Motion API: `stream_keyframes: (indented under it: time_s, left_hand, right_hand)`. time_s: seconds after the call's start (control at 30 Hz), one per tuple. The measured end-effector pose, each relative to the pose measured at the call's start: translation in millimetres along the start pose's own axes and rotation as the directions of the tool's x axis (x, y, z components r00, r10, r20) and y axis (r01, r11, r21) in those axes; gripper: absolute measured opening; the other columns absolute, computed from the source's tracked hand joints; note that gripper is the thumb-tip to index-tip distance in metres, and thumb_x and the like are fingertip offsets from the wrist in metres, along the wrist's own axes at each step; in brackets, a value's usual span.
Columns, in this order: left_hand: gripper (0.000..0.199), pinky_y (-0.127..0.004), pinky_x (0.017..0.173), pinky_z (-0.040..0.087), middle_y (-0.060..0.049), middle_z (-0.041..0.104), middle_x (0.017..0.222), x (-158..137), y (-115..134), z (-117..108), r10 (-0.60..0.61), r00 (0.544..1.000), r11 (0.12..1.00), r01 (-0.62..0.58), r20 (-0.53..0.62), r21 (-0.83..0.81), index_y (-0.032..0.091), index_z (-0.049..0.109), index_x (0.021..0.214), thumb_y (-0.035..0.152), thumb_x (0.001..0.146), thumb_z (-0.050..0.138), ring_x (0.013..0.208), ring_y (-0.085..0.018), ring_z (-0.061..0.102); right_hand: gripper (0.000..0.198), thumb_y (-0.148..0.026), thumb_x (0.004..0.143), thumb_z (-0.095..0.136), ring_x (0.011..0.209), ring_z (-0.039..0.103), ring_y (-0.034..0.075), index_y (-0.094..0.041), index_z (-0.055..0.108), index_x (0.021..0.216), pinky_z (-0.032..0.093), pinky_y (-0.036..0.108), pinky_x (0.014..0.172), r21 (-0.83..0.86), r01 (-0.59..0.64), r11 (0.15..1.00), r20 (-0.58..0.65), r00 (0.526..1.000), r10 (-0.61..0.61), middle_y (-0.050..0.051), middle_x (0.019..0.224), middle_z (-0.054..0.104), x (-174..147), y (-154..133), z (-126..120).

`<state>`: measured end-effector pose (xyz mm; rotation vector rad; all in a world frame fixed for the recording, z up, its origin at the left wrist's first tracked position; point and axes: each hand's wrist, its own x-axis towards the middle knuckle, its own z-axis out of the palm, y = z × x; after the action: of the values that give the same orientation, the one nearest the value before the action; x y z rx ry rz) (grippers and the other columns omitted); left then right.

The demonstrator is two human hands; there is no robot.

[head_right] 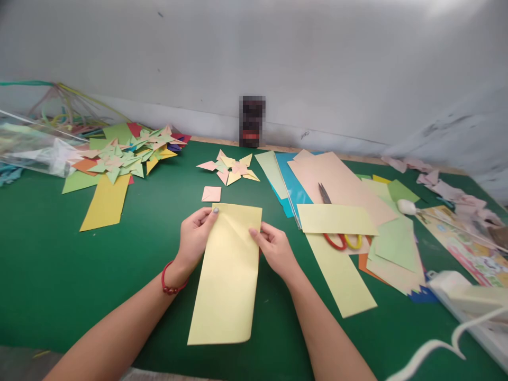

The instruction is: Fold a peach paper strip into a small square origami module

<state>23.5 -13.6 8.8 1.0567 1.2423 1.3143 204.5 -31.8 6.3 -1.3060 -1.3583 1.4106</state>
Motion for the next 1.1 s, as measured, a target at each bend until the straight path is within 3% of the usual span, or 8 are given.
stream_keyframes:
  time_s: [0.07,0.17,0.37,0.6,0.83,1.0,1.1]
  left_hand:
    - [0.028,-0.02,0.046,0.039,0.0,0.06,0.061,2,2,-1,0.011,0.999,1.0,-0.011,-0.035,-0.013,0.016,0.065,0.081,0.042,0.076,0.057,0.051,-0.01,0.051]
    - [0.027,-0.019,0.046,0.039,0.0,0.06,0.061,4,5,-4,0.021,0.998,0.999,-0.023,-0.06,-0.025,0.016,0.065,0.083,0.041,0.076,0.057,0.051,-0.01,0.051]
    - [0.028,-0.019,0.047,0.039,0.0,0.06,0.063,8,9,-10,0.03,0.992,0.999,-0.036,-0.126,-0.04,0.014,0.064,0.083,0.041,0.077,0.056,0.051,-0.009,0.05]
    - [0.03,-0.019,0.046,0.038,-0.001,0.06,0.063,16,3,-13,0.025,0.985,0.997,-0.036,-0.173,-0.063,0.014,0.063,0.083,0.042,0.076,0.056,0.05,-0.009,0.049]
    - [0.03,-0.019,0.046,0.037,-0.001,0.057,0.064,24,-4,-20,0.041,0.972,0.998,-0.051,-0.231,-0.04,0.014,0.062,0.079,0.043,0.077,0.055,0.052,-0.009,0.048]
    - [0.03,-0.019,0.046,0.035,0.0,0.056,0.063,28,-9,-21,0.042,0.967,0.998,-0.053,-0.25,-0.038,0.014,0.06,0.074,0.044,0.076,0.055,0.05,-0.009,0.046]
    - [0.03,-0.019,0.046,0.035,0.0,0.055,0.062,29,-11,-19,0.047,0.965,0.998,-0.058,-0.256,-0.035,0.014,0.06,0.074,0.044,0.076,0.055,0.05,-0.008,0.045]
  right_hand:
    - [0.03,-0.046,0.08,0.051,0.042,0.047,0.01,-0.018,0.057,0.073,0.035,0.022,0.039,-0.048,-0.03,0.998,0.091,0.995,0.034,-0.003,0.056,0.052,-1,-1,0]
    - [0.034,-0.048,0.08,0.05,0.035,0.039,0.007,-0.018,0.055,0.065,0.026,0.021,0.035,-0.138,-0.032,0.99,0.11,0.993,0.048,-0.005,0.049,0.046,-1,-3,0]
    - [0.032,-0.046,0.08,0.052,0.037,0.043,0.008,-0.018,0.053,0.064,0.026,0.02,0.04,-0.146,-0.064,0.987,0.201,0.975,0.092,-0.005,0.041,0.049,-2,-4,3]
    - [0.033,-0.045,0.078,0.054,0.035,0.033,0.006,-0.019,0.049,0.061,0.02,0.02,0.038,-0.055,-0.066,0.996,0.04,0.997,0.068,-0.008,0.041,0.039,-1,5,13]
    - [0.029,-0.047,0.072,0.061,0.039,0.039,0.006,-0.019,0.052,0.073,0.02,0.02,0.037,0.066,-0.145,0.987,0.146,0.98,0.134,-0.005,0.054,0.053,-1,2,19]
    - [0.032,-0.045,0.069,0.064,0.038,0.036,0.006,-0.019,0.047,0.063,0.025,0.02,0.042,0.078,-0.161,0.984,0.095,0.984,0.153,-0.009,0.041,0.043,-1,3,19]
    - [0.035,-0.047,0.068,0.065,0.036,0.037,0.007,-0.019,0.044,0.061,0.026,0.02,0.042,0.094,-0.212,0.973,0.083,0.975,0.204,-0.009,0.039,0.044,0,5,19]
